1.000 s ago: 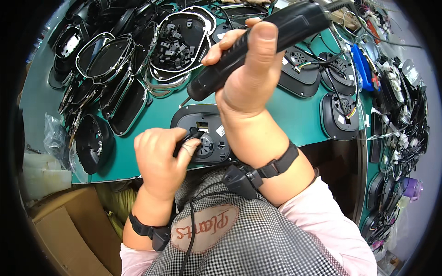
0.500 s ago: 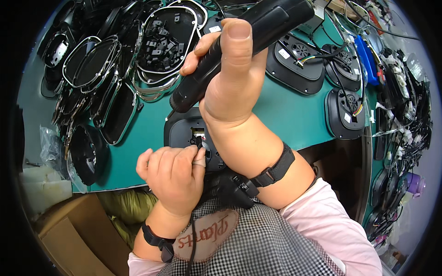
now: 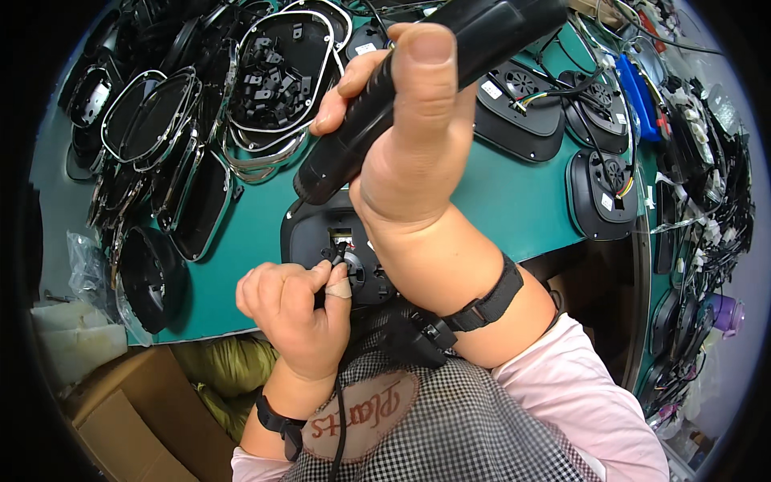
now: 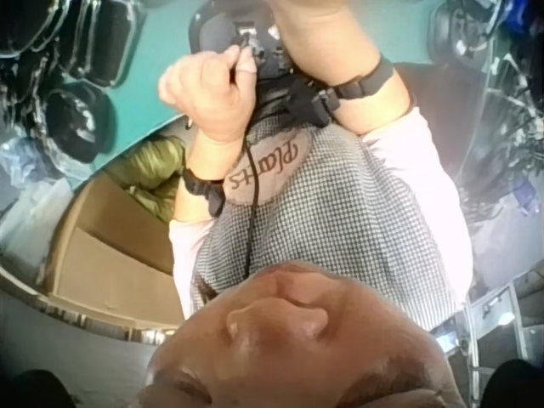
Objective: Assembling and wiring electronic components into plastic housings using an electric screwdriver at a workbench.
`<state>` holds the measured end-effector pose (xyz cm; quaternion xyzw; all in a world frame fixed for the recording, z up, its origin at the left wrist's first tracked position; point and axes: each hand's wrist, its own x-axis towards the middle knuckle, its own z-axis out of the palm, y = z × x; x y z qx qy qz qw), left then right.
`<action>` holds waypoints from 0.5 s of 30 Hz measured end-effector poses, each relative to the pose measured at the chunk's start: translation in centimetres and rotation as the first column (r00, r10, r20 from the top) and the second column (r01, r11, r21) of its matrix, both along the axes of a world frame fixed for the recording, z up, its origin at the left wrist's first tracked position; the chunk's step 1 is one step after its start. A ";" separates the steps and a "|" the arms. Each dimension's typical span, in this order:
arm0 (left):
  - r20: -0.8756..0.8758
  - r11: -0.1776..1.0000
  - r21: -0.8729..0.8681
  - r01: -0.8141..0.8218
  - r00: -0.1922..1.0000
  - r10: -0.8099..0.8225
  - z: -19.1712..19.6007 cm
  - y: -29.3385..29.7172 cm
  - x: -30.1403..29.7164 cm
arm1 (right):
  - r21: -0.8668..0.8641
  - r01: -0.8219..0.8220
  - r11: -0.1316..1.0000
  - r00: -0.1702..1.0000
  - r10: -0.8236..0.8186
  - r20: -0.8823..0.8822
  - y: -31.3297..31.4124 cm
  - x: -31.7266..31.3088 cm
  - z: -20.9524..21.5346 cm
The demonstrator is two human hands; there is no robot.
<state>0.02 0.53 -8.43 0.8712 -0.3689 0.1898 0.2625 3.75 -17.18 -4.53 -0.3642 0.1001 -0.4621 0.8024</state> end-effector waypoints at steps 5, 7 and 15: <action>-0.044 0.999 -0.040 -0.017 0.999 0.015 -0.3 0.1 0.1 | -0.140 -0.168 0.976 0.954 0.197 0.226 -2.3 -1.8 0.1; -0.066 0.999 -0.049 -0.014 0.998 0.011 -0.3 -0.1 0.1 | -0.363 -0.277 0.890 0.854 0.401 0.331 -3.8 -2.2 -0.6; -0.060 0.996 -0.088 0.018 0.998 -0.024 -0.1 -0.1 0.2 | -0.449 -0.435 0.780 0.774 0.579 0.256 -1.9 -3.8 1.0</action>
